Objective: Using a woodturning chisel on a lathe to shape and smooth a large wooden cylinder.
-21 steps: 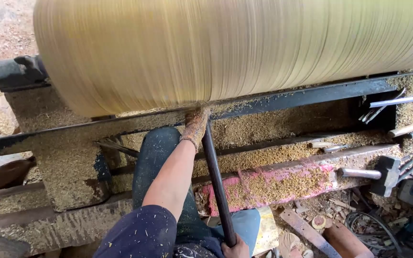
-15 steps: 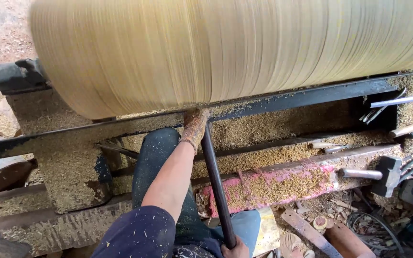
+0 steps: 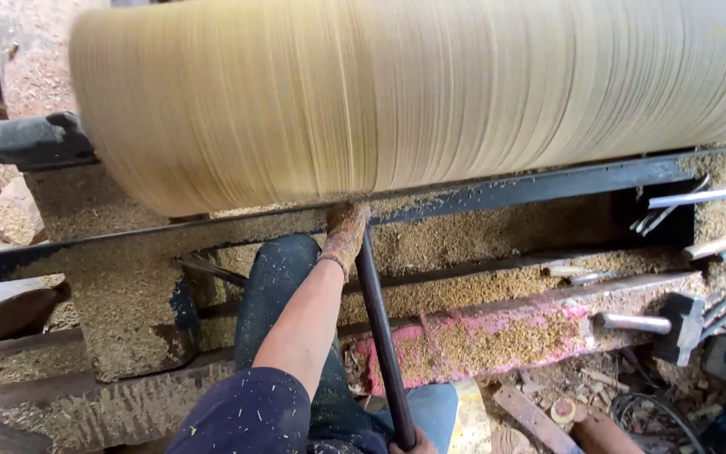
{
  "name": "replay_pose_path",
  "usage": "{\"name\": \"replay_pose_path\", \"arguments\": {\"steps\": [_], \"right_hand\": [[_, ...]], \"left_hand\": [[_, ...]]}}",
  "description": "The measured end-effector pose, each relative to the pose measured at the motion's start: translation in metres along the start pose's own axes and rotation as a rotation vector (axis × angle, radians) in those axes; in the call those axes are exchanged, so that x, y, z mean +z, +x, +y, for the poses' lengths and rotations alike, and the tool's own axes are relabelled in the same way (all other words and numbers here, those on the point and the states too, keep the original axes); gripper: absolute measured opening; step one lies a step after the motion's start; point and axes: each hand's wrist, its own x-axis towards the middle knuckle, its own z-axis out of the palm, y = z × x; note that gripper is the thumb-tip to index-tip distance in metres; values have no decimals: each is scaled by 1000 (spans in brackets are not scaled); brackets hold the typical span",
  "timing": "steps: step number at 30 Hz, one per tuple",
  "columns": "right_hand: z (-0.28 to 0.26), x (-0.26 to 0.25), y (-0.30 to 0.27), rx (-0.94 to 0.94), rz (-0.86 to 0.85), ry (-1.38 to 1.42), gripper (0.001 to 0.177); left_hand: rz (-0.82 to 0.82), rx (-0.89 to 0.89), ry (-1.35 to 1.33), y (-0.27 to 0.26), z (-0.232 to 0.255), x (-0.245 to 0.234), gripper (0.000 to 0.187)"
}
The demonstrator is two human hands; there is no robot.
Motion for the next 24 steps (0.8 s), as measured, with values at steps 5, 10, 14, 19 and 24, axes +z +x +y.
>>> {"name": "replay_pose_path", "arguments": {"steps": [5,10,14,19,24], "right_hand": [[16,15,22,-42,72,5,42],[25,13,32,-83,67,-79,37],[23,15,30,-69,39,-3,53],[1,-1,7,-44,-8,-85,42],[-9,-8,0,-57,17,-122,39]], "left_hand": [[-130,-145,-71,4,-6,0,40],[-200,-201,23,-9,0,-4,45],[69,-81,55,28,-12,11,24],[-182,-194,17,-9,-2,-9,35],[15,-180,21,-3,5,3,23]]}}
